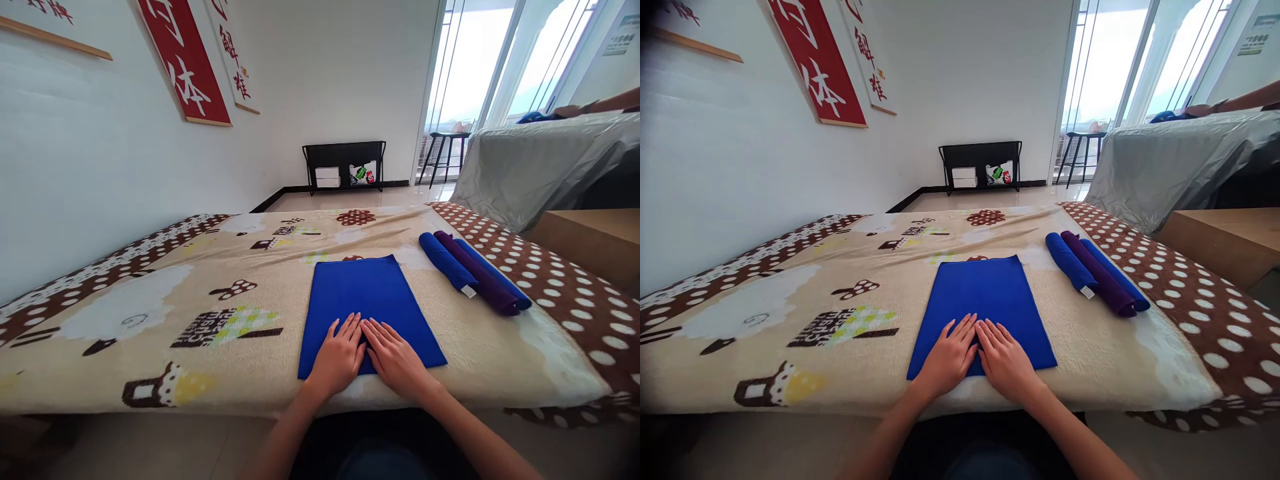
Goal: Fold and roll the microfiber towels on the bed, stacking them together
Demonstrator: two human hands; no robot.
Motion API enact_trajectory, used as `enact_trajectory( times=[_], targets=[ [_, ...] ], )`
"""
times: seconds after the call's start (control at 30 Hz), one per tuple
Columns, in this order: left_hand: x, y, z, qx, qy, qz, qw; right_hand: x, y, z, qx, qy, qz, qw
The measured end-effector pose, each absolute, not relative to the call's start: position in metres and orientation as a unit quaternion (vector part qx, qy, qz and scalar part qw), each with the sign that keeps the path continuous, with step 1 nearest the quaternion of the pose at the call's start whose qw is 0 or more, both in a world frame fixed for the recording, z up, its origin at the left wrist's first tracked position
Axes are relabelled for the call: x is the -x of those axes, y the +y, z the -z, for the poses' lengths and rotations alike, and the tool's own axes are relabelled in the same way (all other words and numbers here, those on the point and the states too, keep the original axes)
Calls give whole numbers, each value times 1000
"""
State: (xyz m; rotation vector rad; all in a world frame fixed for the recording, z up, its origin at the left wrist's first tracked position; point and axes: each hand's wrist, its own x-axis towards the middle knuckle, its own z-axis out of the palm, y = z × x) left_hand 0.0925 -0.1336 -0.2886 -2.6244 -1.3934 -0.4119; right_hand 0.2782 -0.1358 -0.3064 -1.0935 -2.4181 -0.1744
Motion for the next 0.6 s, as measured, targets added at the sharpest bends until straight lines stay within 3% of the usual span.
enact_trajectory(
  times=[0.23, 0.6],
  targets=[
    [-59, -176, 289, 905, -374, 141, 148, -323, -173, 313, 311, -918, 117, 219],
    [31, -192, 307, 878, -391, 271, 63, -412, -172, 335, 363, -868, 59, 334]
  ],
)
